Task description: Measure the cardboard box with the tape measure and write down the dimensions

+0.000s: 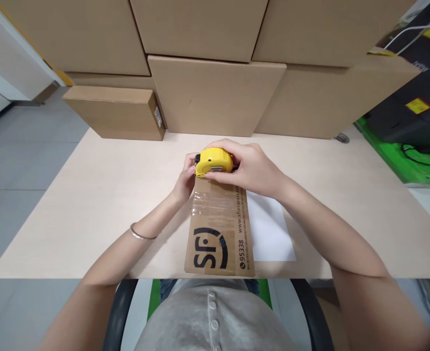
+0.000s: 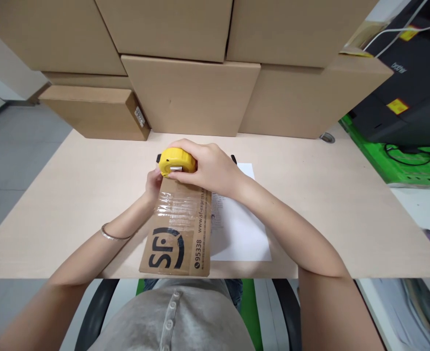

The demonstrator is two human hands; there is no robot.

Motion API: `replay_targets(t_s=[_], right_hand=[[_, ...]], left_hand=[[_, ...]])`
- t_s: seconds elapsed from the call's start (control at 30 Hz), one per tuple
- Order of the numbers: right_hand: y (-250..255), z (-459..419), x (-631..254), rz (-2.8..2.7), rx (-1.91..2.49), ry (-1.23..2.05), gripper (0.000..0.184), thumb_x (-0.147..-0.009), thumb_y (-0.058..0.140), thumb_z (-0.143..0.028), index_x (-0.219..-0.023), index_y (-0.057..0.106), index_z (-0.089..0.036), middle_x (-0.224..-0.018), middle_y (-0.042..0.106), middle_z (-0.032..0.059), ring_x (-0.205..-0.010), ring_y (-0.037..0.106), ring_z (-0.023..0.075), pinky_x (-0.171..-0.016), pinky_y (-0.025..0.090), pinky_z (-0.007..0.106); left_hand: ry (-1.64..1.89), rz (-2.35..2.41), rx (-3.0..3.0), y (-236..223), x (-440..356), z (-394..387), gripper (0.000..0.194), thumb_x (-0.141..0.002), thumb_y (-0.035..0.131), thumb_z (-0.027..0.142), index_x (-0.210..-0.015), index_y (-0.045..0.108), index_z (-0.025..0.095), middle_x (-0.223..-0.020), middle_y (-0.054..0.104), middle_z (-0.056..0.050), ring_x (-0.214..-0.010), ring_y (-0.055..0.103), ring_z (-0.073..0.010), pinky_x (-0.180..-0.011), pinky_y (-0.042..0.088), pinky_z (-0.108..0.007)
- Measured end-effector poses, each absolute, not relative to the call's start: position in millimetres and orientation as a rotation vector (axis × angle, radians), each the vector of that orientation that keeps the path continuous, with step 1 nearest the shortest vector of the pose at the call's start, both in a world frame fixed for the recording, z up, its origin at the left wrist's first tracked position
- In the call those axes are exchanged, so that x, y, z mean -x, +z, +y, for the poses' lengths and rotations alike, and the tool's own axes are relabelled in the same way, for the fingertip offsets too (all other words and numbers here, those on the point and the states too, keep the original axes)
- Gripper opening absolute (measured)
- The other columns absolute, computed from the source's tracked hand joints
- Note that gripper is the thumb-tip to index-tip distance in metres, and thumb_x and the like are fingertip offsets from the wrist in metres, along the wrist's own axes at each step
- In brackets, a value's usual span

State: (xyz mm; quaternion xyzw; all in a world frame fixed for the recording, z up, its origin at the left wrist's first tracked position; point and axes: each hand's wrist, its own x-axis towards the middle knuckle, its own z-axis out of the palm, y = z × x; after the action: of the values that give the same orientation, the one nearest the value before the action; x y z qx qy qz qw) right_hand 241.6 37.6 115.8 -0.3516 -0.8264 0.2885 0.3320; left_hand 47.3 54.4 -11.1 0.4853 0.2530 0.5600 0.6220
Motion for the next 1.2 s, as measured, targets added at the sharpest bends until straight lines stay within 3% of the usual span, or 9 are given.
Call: replay_targets(t_s=[0.17, 0.3, 0.53, 0.63, 0.83, 0.97, 1.07, 1.2], right_hand=[[121.3, 28.1, -263.1, -2.193, 0.956, 0.730, 0.035, -0.084, 0.083, -0.035, -0.116, 0.074, -0.022, -0.107, 0.081, 0.0028, -0.084, 0.071, 0.0198, -0.077, 0.052, 0.032], [118.0, 21.4, -272.9, -2.138, 0.984, 0.729, 0.036, -0.083, 0.083, -0.033, -0.116, 0.074, -0.022, -0.111, 0.081, 0.0044, -0.090, 0.074, 0.0215, -0.080, 0.057, 0.033], [87.1, 23.3, -259.5, -1.985, 0.941, 0.533, 0.040, -0.080, 0.077, -0.037, -0.119, 0.072, -0.027, -0.117, 0.081, 0.0030, -0.097, 0.077, 0.0246, -0.088, 0.060, 0.038], [82.2, 17.3, -252.7, -1.934, 0.996, 0.511, 0.044, -0.083, 0.077, -0.039, -0.125, 0.071, -0.029, -0.118, 0.081, 0.0018, -0.091, 0.076, 0.0224, -0.083, 0.061, 0.037], [83.2, 9.3, -235.4, -1.866, 1.067, 0.519, 0.045, -0.083, 0.078, -0.034, -0.127, 0.070, -0.031, -0.117, 0.080, -0.0010, -0.083, 0.074, 0.0189, -0.079, 0.060, 0.035], [86.1, 10.8, -242.9, -1.878, 1.024, 0.657, 0.045, -0.084, 0.082, -0.037, -0.127, 0.070, -0.031, -0.116, 0.080, -0.0008, -0.084, 0.075, 0.0185, -0.077, 0.062, 0.034], [91.8, 10.2, -267.1, -1.883, 0.985, 0.718, 0.044, -0.081, 0.087, -0.036, -0.122, 0.073, -0.029, -0.123, 0.078, 0.0026, -0.095, 0.077, 0.0211, -0.071, 0.062, 0.032], [94.1, 7.4, -313.8, -1.820, 1.064, 0.721, 0.045, -0.075, 0.091, -0.035, -0.117, 0.077, -0.029, -0.124, 0.078, 0.0050, -0.092, 0.077, 0.0220, -0.064, 0.062, 0.032]], left_hand=[[1.337, 0.560, -1.246, -15.5, -47.0, 60.7, 0.047, -0.074, 0.084, 0.061, -0.103, 0.067, 0.028, -0.101, 0.068, 0.001, -0.094, 0.063, -0.0221, -0.085, 0.051, -0.036], [1.282, 0.480, -1.373, -15.6, -47.7, 61.0, 0.039, -0.082, 0.081, 0.058, -0.109, 0.069, 0.032, -0.105, 0.068, 0.000, -0.096, 0.062, -0.0210, -0.083, 0.049, -0.033], [1.322, 0.537, -1.319, -9.3, -54.6, 48.4, 0.040, -0.084, 0.074, 0.061, -0.112, 0.074, 0.032, -0.129, 0.070, -0.002, -0.129, 0.058, -0.0282, -0.112, 0.044, -0.042], [1.305, 0.582, -1.257, -4.5, -56.9, 42.7, 0.042, -0.085, 0.070, 0.065, -0.105, 0.074, 0.028, -0.116, 0.074, -0.004, -0.116, 0.064, -0.0291, -0.106, 0.048, -0.044], [1.340, 0.586, -1.102, 1.5, -54.1, 41.2, 0.035, -0.084, 0.073, 0.059, -0.093, 0.071, 0.025, -0.091, 0.072, 0.000, -0.086, 0.065, -0.0218, -0.083, 0.051, -0.035], [1.340, 0.579, -1.194, 2.4, -52.1, 43.8, 0.043, -0.082, 0.075, 0.066, -0.091, 0.070, 0.025, -0.089, 0.069, 0.000, -0.083, 0.063, -0.0206, -0.080, 0.050, -0.034], [1.328, 0.561, -1.324, 3.9, -51.5, 45.5, 0.045, -0.082, 0.073, 0.070, -0.093, 0.073, 0.026, -0.096, 0.072, -0.002, -0.090, 0.066, -0.0225, -0.084, 0.052, -0.036], [1.293, 0.550, -1.379, 6.7, -49.7, 44.8, 0.042, -0.086, 0.069, 0.068, -0.096, 0.075, 0.027, -0.102, 0.072, -0.004, -0.097, 0.067, -0.0235, -0.087, 0.053, -0.037]])
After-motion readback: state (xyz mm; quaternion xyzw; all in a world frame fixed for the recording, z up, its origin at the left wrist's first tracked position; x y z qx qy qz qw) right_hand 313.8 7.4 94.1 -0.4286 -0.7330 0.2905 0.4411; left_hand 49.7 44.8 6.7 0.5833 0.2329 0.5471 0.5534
